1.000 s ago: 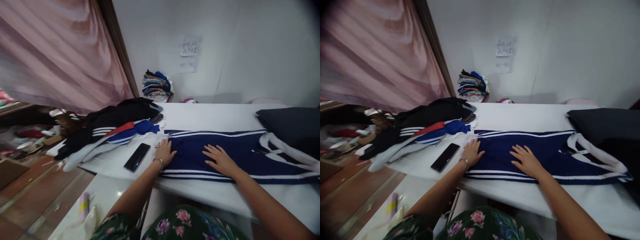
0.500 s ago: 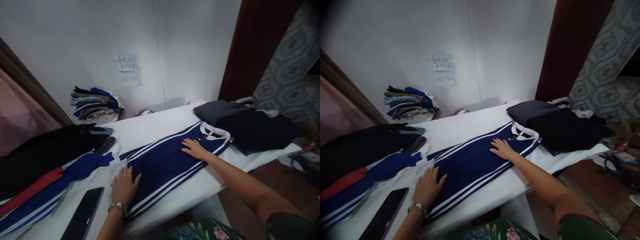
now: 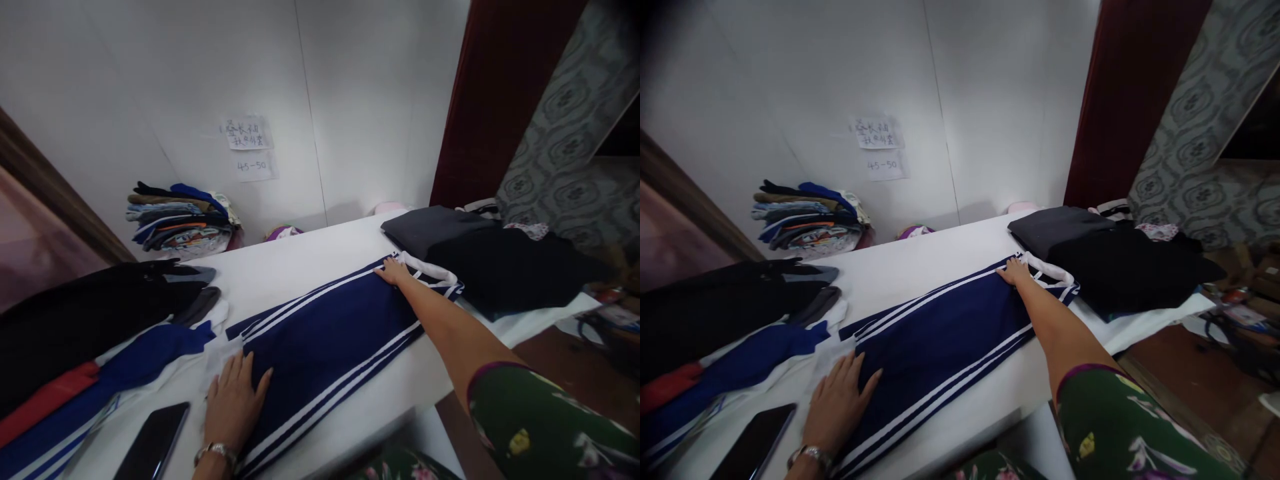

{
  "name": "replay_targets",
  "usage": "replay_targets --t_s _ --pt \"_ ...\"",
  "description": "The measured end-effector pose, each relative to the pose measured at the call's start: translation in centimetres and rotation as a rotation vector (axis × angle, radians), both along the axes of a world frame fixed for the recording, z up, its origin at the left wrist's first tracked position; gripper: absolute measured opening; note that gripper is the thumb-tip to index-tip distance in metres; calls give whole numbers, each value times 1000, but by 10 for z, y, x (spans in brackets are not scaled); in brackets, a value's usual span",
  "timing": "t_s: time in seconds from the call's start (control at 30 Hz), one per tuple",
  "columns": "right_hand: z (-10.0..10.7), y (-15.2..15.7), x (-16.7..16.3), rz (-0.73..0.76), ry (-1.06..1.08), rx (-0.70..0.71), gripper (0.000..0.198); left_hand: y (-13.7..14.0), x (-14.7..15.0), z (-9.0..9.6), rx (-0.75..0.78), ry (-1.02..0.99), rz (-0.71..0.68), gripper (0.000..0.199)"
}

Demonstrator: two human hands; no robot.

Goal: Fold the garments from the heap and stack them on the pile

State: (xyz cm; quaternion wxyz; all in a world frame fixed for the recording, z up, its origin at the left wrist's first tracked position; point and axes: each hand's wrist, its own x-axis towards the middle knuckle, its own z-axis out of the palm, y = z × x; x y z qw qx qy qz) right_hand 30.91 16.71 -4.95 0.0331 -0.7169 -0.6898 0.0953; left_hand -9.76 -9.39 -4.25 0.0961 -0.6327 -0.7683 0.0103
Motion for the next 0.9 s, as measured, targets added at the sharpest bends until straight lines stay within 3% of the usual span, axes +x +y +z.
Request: replay_targets --t_s 0.1,0.23,0.33,0.5,0.63,0.73,0.9 --pt "0 1 3 -2 6 -8 73 0 -1 0 4 -7 1 63" --pt "14 -11 -4 17 26 -10 72 -1 -3 -3 34 -12 -19 62" --pt "17 -37 -21 81 34 61 70 -1 -3 -3 41 -21 -19 61" --pt "4 -89 -46 332 102 71 73 1 -1 -2 31 -53 -20 59" --pt "8 -115 -52 329 136 97 74 0 0 0 43 -57 -26 59" --pt "10 -133 -57 441 147 177 74 -1 1 2 42 -64 -30 59" --pt "2 -154 -66 489 165 116 73 -1 2 6 45 -76 -34 61"
